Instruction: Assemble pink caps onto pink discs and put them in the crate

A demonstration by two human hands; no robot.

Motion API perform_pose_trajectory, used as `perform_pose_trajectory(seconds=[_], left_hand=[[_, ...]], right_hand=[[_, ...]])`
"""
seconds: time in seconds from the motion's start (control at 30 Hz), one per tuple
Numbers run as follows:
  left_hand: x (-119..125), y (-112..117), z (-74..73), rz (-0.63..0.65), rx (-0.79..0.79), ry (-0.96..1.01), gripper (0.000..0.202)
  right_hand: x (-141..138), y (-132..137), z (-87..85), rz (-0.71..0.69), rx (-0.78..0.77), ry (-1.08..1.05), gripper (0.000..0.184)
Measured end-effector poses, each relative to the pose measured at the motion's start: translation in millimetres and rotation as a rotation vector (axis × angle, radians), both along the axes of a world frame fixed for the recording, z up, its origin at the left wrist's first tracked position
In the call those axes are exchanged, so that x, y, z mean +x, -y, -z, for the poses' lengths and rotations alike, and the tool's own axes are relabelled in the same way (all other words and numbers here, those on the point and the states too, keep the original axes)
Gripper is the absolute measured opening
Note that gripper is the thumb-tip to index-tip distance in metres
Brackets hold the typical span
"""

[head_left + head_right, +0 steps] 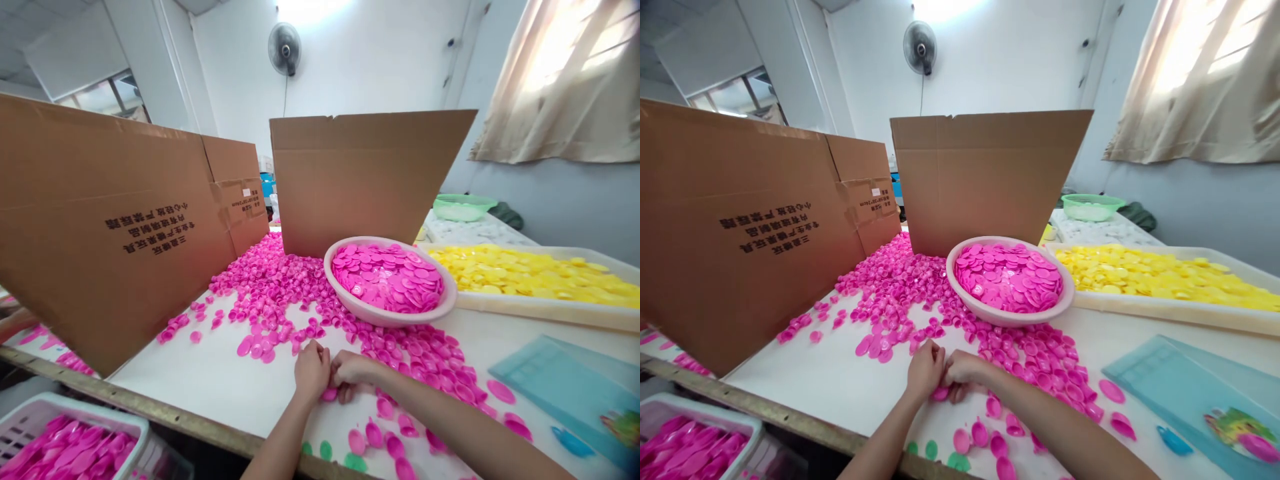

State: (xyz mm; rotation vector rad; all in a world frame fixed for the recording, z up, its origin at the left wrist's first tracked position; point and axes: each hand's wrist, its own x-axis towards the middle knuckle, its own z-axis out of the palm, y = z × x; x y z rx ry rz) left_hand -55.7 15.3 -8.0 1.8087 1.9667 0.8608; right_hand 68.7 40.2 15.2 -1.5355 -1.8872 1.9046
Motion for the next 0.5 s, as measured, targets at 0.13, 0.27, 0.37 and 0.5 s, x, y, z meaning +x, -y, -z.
perform_pose_trajectory(seconds=[0.13, 0.27, 0.37, 0.5], left_hand=[[4, 6, -2.7, -0.074, 0.011, -0.210, 0.022], [6, 12, -6.0, -0.115, 0.033, -0.194, 0.022], [8, 14, -8.1, -0.090, 0.122, -0.185, 0.021], [8, 11, -6.3, -0.125, 0.083, -0.188, 0.021]], right_hand=[[-3, 6, 5.0, -0.068, -0.062, -0.040, 0.008], [-5, 3, 4.2, -0.155, -0.097, 0.049, 0.019], [-5, 3, 5.5, -0.202, -0.070, 0.095, 0.025], [2, 8, 17.8, -0.153, -0.049, -0.070, 0.020]])
